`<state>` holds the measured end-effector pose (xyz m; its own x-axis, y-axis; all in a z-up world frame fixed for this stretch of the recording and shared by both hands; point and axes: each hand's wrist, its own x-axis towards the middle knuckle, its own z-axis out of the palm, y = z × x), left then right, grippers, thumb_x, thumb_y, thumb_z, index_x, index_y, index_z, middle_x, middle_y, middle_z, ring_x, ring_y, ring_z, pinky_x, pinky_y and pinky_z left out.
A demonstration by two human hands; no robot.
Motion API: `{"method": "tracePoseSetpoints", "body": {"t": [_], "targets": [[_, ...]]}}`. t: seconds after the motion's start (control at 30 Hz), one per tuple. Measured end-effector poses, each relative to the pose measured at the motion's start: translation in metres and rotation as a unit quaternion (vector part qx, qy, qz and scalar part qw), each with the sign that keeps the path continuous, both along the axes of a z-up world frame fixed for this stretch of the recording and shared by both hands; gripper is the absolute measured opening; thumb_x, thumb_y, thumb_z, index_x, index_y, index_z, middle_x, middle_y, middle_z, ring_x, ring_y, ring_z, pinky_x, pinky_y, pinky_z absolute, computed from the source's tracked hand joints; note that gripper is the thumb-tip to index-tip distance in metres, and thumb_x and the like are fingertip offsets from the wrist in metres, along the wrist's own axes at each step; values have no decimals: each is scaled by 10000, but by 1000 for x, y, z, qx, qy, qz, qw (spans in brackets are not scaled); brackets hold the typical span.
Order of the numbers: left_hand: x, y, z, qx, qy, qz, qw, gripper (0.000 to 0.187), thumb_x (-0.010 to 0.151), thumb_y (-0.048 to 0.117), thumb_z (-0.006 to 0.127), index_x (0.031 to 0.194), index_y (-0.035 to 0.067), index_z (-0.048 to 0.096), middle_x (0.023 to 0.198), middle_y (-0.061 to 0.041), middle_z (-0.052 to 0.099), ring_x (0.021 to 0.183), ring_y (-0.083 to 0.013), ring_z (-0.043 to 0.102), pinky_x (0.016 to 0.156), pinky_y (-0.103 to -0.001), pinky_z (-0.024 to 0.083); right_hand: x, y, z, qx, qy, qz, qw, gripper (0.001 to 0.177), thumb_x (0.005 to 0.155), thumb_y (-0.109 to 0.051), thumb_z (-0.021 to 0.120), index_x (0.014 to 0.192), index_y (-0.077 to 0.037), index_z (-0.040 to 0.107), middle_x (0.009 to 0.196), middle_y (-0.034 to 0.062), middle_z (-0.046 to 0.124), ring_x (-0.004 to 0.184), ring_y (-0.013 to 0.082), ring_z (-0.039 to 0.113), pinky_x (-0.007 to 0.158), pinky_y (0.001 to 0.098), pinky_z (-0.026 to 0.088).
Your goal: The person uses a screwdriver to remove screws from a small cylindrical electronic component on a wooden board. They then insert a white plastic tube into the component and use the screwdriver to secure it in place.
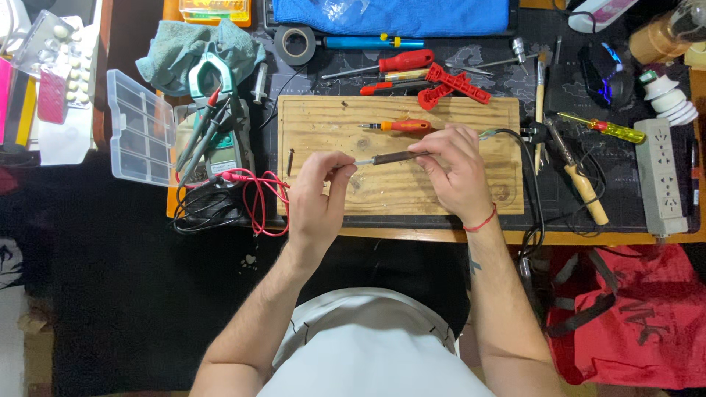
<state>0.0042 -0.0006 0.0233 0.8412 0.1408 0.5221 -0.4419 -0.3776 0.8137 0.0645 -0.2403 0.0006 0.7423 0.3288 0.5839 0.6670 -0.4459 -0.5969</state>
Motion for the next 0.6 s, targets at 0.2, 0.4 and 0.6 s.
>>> {"method": "tracePoseSetpoints", "body": {"t": [0.2,0.4,0.6], "targets": [[0,-3,-6,6,1,-14,1000,64,994,43,691,1054,61,703,920,-92,700,799,-265,712,711,-327,602,1,-2,-3,11,-1,-1,1000,113,996,-188,747,1101,-152,771,1001,40,704,960,278,663,1109,479,406],[4,-7,-12,-2,16,-29,999,114,973,66,730,1082,70,700,928,-93,701,814,-240,717,701,-310,605,1,0,-2,17,-9,-4,1000,140,975,-178,777,1111,-147,780,1000,51,699,956,286,662,1103,482,412],[6,-6,-11,5,9,-26,1000,130,966,32,727,1087,70,697,937,-91,693,797,-243,707,674,-309,603,3,0,-3,5,-28,-6,1000,138,976,-184,780,1112,-164,795,995,38,694,951,266,651,1108,478,398]]}}
